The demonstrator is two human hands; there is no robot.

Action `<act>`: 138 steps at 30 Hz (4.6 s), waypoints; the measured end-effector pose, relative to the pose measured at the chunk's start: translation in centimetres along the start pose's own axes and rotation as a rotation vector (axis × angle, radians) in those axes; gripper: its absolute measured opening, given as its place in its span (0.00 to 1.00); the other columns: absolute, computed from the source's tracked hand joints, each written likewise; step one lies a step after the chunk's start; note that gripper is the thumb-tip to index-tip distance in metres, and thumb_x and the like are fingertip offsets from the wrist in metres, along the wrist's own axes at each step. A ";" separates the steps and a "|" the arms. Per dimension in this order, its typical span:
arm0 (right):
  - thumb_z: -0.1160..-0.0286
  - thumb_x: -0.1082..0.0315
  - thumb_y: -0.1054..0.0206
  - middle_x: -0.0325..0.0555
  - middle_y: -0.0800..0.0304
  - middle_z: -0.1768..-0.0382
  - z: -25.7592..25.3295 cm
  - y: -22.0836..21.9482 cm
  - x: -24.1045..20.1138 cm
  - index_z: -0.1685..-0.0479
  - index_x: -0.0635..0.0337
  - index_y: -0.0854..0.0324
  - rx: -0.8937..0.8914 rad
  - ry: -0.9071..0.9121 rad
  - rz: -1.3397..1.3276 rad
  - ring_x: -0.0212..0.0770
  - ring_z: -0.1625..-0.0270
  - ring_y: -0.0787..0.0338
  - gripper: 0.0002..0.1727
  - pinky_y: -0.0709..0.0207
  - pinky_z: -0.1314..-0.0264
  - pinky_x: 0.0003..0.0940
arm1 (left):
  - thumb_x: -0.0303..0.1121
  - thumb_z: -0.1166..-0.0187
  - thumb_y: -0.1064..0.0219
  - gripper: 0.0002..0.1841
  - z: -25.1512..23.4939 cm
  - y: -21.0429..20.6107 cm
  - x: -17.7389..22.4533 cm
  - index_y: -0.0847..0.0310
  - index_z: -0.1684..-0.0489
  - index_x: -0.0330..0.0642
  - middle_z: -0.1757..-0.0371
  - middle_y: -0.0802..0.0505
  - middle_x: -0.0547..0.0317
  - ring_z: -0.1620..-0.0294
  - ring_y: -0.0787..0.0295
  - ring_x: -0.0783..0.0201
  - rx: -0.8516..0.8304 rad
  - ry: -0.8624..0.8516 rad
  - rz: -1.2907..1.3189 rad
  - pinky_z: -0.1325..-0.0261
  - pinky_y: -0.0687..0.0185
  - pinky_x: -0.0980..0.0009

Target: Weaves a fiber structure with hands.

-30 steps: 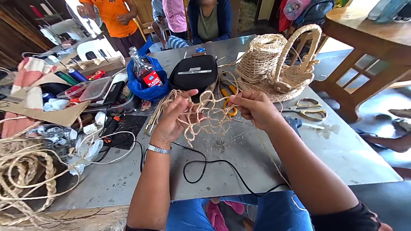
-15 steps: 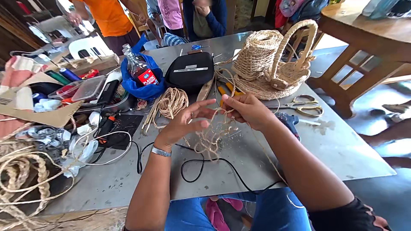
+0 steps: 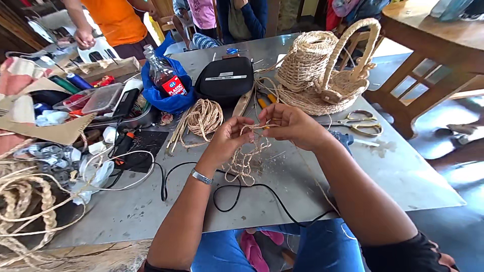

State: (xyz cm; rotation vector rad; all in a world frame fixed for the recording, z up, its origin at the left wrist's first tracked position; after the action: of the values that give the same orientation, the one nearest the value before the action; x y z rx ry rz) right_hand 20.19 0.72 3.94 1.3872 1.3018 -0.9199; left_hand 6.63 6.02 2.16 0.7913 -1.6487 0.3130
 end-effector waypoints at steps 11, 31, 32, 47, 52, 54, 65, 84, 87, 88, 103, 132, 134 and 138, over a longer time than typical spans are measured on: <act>0.26 0.67 0.24 0.38 0.05 0.58 -0.1 -0.3 0.1 0.47 0.58 0.09 0.018 -0.020 0.186 0.25 0.66 0.14 0.11 0.23 0.68 0.20 | 0.20 0.20 0.33 0.21 0.0 -0.7 0.1 0.36 0.35 0.46 0.51 0.08 0.59 0.56 0.09 0.69 -0.015 -0.005 0.068 0.50 0.12 0.71; 0.32 0.75 0.25 0.41 0.08 0.61 0.1 -0.3 1.0 0.49 0.58 0.22 0.018 -0.109 -0.054 0.25 0.72 0.19 0.15 0.34 0.76 0.18 | 0.19 0.25 0.30 0.17 -0.3 -1.1 1.0 0.24 0.40 0.39 0.55 0.10 0.55 0.57 0.11 0.64 -0.014 -0.146 -0.060 0.51 0.12 0.68; 0.33 0.75 0.23 0.41 0.09 0.62 0.1 -0.2 0.9 0.50 0.59 0.23 0.034 -0.109 -0.020 0.27 0.71 0.17 0.16 0.30 0.74 0.19 | 0.19 0.25 0.29 0.17 -0.4 -1.2 1.0 0.24 0.40 0.39 0.56 0.11 0.55 0.57 0.11 0.64 -0.018 -0.151 -0.070 0.50 0.12 0.68; 0.37 0.74 0.19 0.40 0.08 0.61 -0.1 -0.3 -0.7 0.45 0.59 0.25 0.120 0.082 0.311 0.29 0.65 0.10 0.23 0.16 0.62 0.24 | 0.24 0.23 0.29 0.08 0.1 -0.8 2.6 0.13 0.50 0.38 0.54 0.07 0.60 0.59 0.11 0.70 0.100 -0.302 -0.202 0.52 0.13 0.73; 0.39 0.73 0.21 0.38 0.07 0.64 0.0 -0.8 0.0 0.37 0.58 0.30 0.148 0.000 0.379 0.29 0.72 0.15 0.29 0.22 0.71 0.24 | 0.23 0.21 0.33 0.06 0.0 -0.8 2.2 0.15 0.52 0.39 0.60 0.10 0.60 0.65 0.15 0.70 0.136 -0.273 -0.140 0.60 0.17 0.76; 0.39 0.73 0.22 0.36 0.08 0.67 0.1 -1.0 -0.1 0.36 0.57 0.31 0.160 0.003 0.408 0.27 0.78 0.20 0.30 0.28 0.77 0.23 | 0.24 0.20 0.34 0.06 0.0 -0.6 1.8 0.16 0.51 0.40 0.62 0.11 0.60 0.67 0.16 0.70 0.136 -0.221 -0.094 0.63 0.18 0.77; 0.29 0.71 0.24 0.39 0.09 0.59 -0.1 -1.1 0.4 0.42 0.60 0.20 0.011 -0.041 0.141 0.27 0.64 0.14 0.18 0.19 0.62 0.22 | 0.25 0.18 0.33 0.11 0.0 0.2 1.7 0.19 0.41 0.39 0.56 0.09 0.57 0.61 0.09 0.66 0.128 -0.145 0.031 0.53 0.09 0.69; 0.24 0.68 0.27 0.34 0.10 0.64 0.2 -0.3 1.6 0.50 0.59 0.12 -0.029 -0.167 -0.094 0.19 0.83 0.34 0.09 0.43 0.84 0.15 | 0.34 0.07 0.48 0.12 0.1 -0.5 0.8 0.20 0.47 0.39 0.69 0.15 0.58 0.76 0.20 0.68 0.024 -0.056 -0.015 0.68 0.18 0.73; 0.23 0.68 0.28 0.33 0.13 0.68 0.2 -0.2 1.6 0.52 0.58 0.13 -0.010 -0.167 -0.074 0.20 0.82 0.33 0.07 0.42 0.83 0.15 | 0.35 0.10 0.43 0.11 0.0 -0.7 0.9 0.17 0.47 0.40 0.70 0.15 0.60 0.77 0.21 0.71 0.012 -0.081 -0.040 0.70 0.19 0.76; 0.23 0.68 0.28 0.33 0.13 0.69 0.2 -0.1 1.6 0.52 0.59 0.13 -0.003 -0.165 -0.075 0.20 0.82 0.33 0.07 0.42 0.83 0.15 | 0.35 0.11 0.39 0.09 0.0 -0.7 0.9 0.15 0.48 0.41 0.69 0.14 0.61 0.77 0.22 0.72 0.015 -0.081 -0.049 0.71 0.21 0.78; 0.20 0.68 0.33 0.30 0.24 0.81 0.1 0.4 1.4 0.57 0.58 0.14 0.029 -0.134 -0.075 0.21 0.85 0.36 0.04 0.44 0.84 0.16 | 0.35 0.17 0.34 0.06 0.1 0.7 0.8 0.17 0.52 0.43 0.60 0.11 0.59 0.65 0.14 0.67 0.168 -0.036 -0.265 0.62 0.16 0.69; 0.27 0.61 0.25 0.36 0.11 0.59 0.3 -1.4 0.6 0.49 0.55 0.16 -0.090 -0.099 -0.011 0.23 0.79 0.24 0.13 0.30 0.80 0.17 | 0.27 0.16 0.34 0.08 0.2 0.5 2.4 0.13 0.47 0.40 0.53 0.08 0.59 0.51 0.11 0.68 0.192 -0.228 -0.103 0.43 0.14 0.69; 0.15 0.57 0.35 0.36 0.09 0.60 0.2 -1.3 0.5 0.47 0.56 0.16 -0.078 -0.088 -0.053 0.26 0.74 0.15 0.12 0.18 0.72 0.21 | 0.26 0.17 0.34 0.08 0.3 0.6 2.4 0.13 0.46 0.40 0.54 0.08 0.59 0.52 0.12 0.68 0.198 -0.228 -0.083 0.46 0.15 0.70; 0.14 0.64 0.37 0.41 0.07 0.55 0.0 -0.8 0.4 0.45 0.61 0.16 -0.020 -0.050 -0.057 0.32 0.64 0.09 0.11 0.13 0.61 0.27 | 0.23 0.19 0.33 0.09 0.3 0.5 2.6 0.12 0.46 0.39 0.56 0.08 0.58 0.57 0.12 0.67 0.206 -0.246 -0.047 0.50 0.14 0.72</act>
State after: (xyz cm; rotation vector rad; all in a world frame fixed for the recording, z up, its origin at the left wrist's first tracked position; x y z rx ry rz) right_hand 19.44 0.78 3.46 1.3093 1.3149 -0.9716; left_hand 5.95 5.41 4.63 1.0565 -1.8434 0.3680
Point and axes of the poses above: each hand's wrist, its own z-axis away from the middle knuckle, its own y-axis out of the back of the hand, x = y × z, the point moved 10 cm from there along -z, towards the middle knuckle
